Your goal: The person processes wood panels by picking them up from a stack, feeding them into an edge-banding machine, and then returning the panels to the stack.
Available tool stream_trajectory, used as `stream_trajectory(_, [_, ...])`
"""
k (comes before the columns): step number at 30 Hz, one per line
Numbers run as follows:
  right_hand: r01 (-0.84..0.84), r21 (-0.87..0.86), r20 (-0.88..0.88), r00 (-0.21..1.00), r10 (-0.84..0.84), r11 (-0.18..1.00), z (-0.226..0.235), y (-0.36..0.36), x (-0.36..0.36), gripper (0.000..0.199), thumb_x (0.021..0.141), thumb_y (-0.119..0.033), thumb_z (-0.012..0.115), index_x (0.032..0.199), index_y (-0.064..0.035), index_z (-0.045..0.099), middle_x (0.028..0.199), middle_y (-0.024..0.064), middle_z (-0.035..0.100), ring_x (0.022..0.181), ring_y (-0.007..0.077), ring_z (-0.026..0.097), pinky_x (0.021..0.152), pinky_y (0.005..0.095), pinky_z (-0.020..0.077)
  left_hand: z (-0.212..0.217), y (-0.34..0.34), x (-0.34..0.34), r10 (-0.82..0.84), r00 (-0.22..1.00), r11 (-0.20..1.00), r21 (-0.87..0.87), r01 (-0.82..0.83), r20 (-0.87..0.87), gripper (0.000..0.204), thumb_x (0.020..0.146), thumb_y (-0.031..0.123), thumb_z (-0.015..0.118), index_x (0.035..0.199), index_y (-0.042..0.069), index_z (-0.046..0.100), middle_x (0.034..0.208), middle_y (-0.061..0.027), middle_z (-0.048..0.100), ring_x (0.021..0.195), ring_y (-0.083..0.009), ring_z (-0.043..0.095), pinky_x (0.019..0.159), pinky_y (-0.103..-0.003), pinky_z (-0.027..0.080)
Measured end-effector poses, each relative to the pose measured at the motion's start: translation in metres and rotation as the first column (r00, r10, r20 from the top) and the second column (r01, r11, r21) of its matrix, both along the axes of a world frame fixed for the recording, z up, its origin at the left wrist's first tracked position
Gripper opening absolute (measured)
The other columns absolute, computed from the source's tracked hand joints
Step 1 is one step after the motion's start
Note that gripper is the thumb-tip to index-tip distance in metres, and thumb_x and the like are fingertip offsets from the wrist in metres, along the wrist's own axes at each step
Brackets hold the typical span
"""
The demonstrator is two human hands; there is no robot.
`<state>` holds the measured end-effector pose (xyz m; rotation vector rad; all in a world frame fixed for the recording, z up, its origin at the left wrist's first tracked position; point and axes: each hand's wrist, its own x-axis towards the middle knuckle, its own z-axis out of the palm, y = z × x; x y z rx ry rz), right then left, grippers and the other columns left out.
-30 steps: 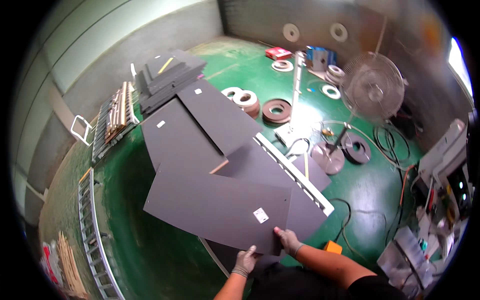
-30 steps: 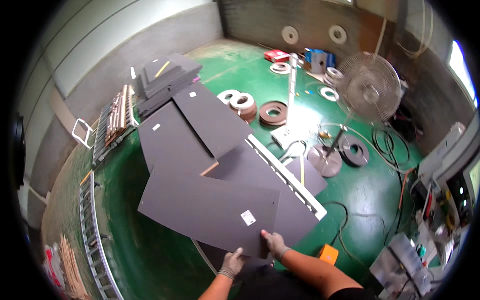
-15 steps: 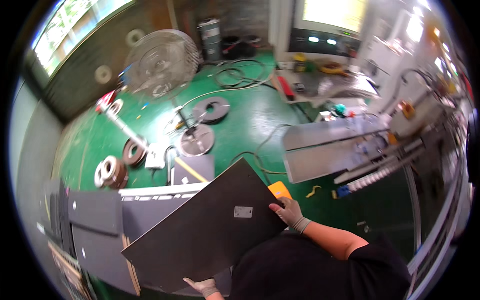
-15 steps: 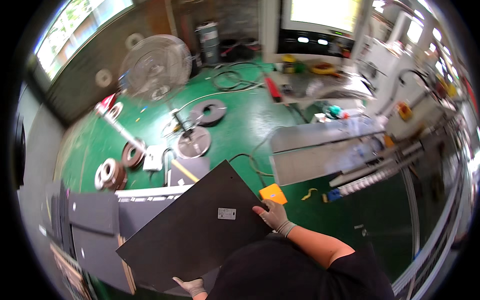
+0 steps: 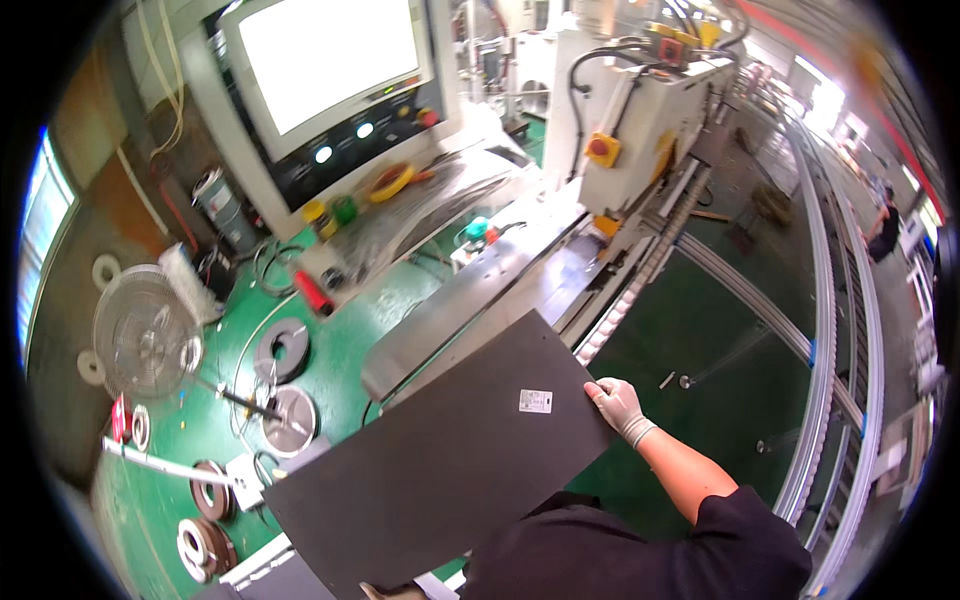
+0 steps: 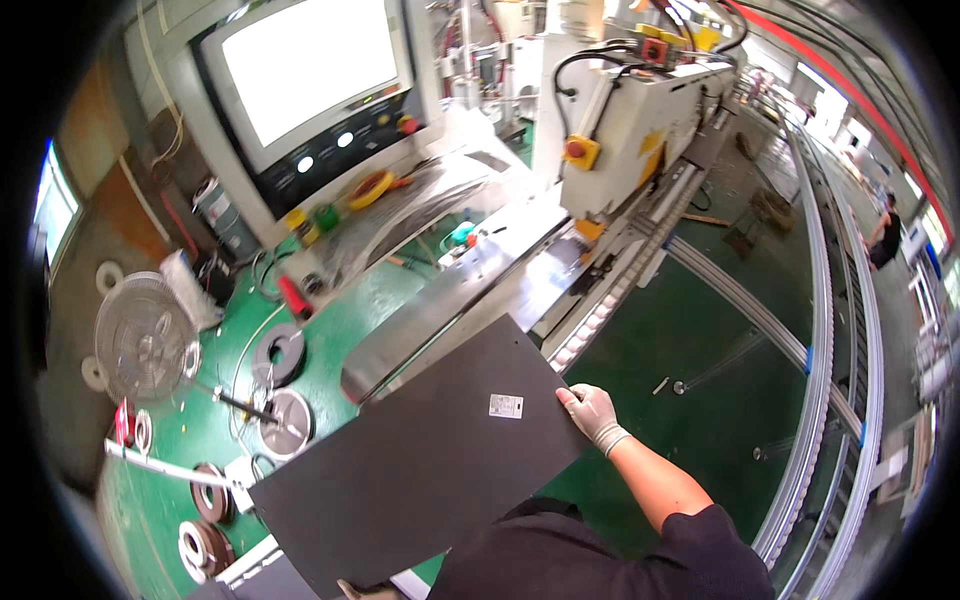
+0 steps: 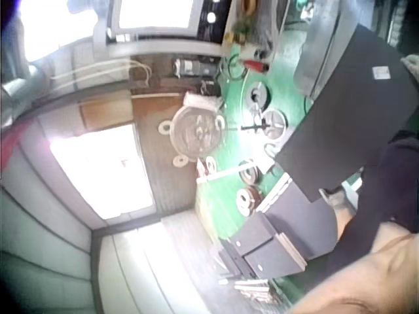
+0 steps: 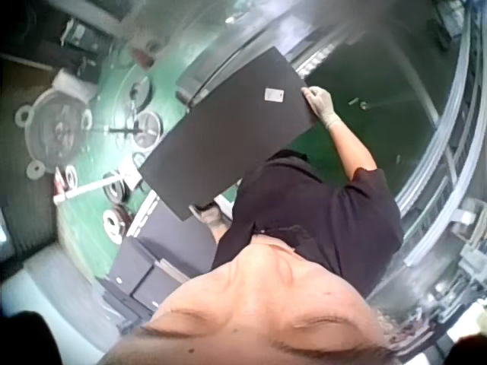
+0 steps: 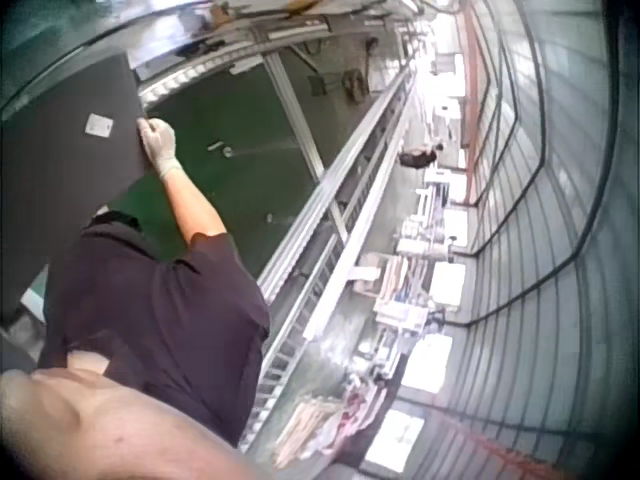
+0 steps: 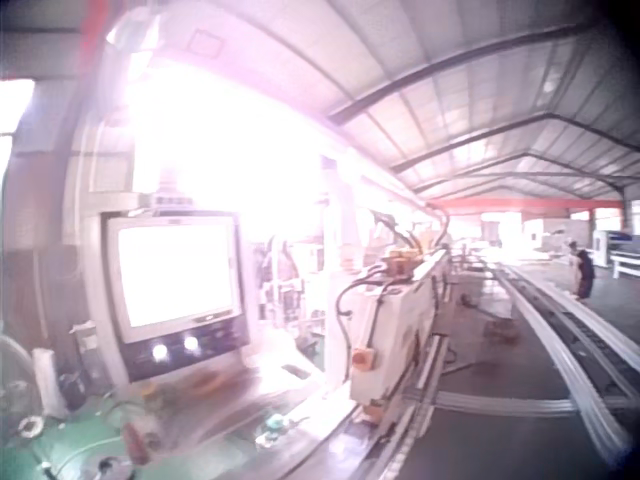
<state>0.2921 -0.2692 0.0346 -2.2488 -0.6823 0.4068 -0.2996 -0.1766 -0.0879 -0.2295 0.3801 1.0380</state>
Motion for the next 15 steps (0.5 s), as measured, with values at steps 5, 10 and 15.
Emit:
stream_trajectory(5, [-0.059,-0.052,-0.178,0.983,0.049,0.997,-0.001,-0.003,0.081,0.041,0.090,-0.040,0.061,0.086,-0.0005,0.071,0.083,0.0145,0.070,0.076,0.0271,0.066,0.073,0.0368,0.0498,0.065,-0.013,0.079,-0.072,0.836,0.988,-0.154,-0.016,-0.543,0.055,0.095,0.045,0.059,0.136,0.010,0.054,0.129,-0.0106,0.062,0.118,-0.0264,0.057,0.103,-0.041,0.044])
stream_trajectory(10, [0.636,0.331,-0.791,0.590,-0.163,0.697,-0.033,-0.013,0.138,0.027,0.102,-0.028,0.051,0.108,-0.0035,0.059,0.080,0.0055,0.065,0.073,0.0147,0.060,0.069,0.0332,0.0495,0.071,-0.026,0.111,-0.076,0.783,0.988,-0.150,-0.023,-0.617,0.046,0.100,0.041,0.052,0.131,0.007,0.057,0.129,-0.0085,0.062,0.116,-0.0261,0.057,0.104,-0.042,0.043])
stream_trajectory(15, [0.642,0.457,-0.804,0.594,-0.023,0.616,-0.051,0.007,0.005,0.062,0.092,-0.035,0.067,0.138,0.0027,0.048,0.129,0.0126,0.057,0.120,0.0214,0.050,0.107,0.0367,0.0364,0.094,-0.026,0.163,-0.163,0.740,0.983,-0.171,0.066,-0.652,0.042,0.103,0.037,0.047,0.127,0.005,0.057,0.128,-0.0115,0.061,0.112,-0.0248,0.056,0.103,-0.039,0.041])
